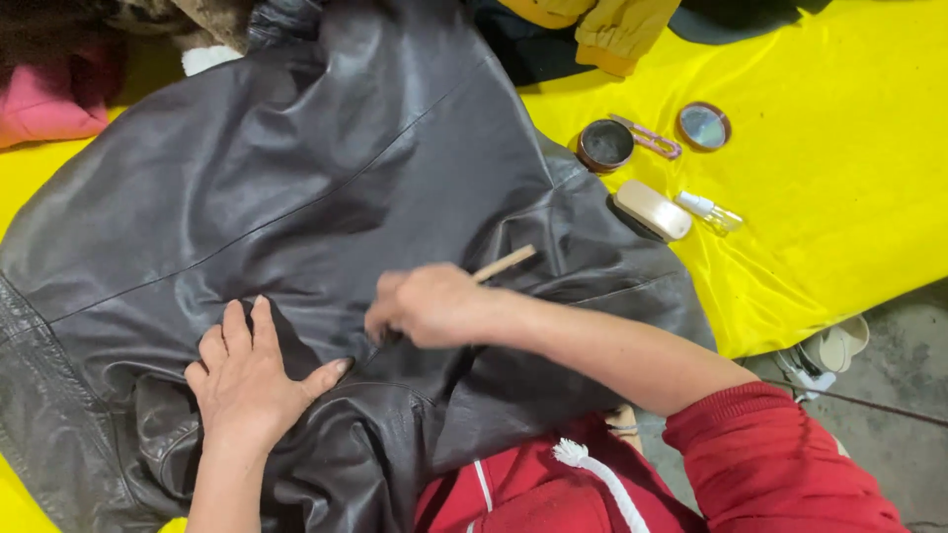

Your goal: The person repairs a black leather jacket by applying a liquid from a small bottle, brushing a dark paste with a brush, scraping with a metal tool, and using a blue hair dryer to heat the area. The person repeatedly folds and unfolds the jacket to access different sections while working on the yellow table.

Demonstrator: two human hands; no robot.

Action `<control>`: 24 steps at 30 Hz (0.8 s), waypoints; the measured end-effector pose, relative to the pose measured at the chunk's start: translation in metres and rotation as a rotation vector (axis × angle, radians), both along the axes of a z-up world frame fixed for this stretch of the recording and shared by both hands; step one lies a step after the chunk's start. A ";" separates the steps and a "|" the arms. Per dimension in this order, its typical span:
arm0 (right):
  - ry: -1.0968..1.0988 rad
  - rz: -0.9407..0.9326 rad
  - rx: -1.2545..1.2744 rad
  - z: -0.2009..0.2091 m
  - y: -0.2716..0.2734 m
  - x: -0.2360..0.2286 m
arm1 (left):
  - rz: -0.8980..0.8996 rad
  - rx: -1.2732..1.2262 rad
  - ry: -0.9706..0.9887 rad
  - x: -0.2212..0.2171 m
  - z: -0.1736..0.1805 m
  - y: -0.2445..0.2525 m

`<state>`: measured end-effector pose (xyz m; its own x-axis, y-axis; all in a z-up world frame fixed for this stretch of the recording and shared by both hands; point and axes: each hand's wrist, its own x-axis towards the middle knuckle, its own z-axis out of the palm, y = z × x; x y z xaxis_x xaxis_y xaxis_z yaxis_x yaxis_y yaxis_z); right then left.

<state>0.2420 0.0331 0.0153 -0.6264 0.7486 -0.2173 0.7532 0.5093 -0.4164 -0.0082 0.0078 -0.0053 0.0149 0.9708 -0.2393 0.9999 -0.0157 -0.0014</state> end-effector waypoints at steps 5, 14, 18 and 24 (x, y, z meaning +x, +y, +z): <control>-0.095 -0.241 0.135 -0.007 0.003 0.029 | 0.001 0.012 0.017 -0.002 0.000 -0.001; 0.612 -0.126 0.315 0.047 0.017 0.162 | -0.336 0.534 -0.186 -0.006 -0.029 -0.009; 0.531 -0.749 0.268 0.074 0.018 0.249 | -0.348 0.071 -0.221 0.004 -0.032 -0.002; 0.317 -0.907 0.173 0.029 0.033 0.302 | -0.312 0.314 -0.304 -0.004 -0.056 -0.006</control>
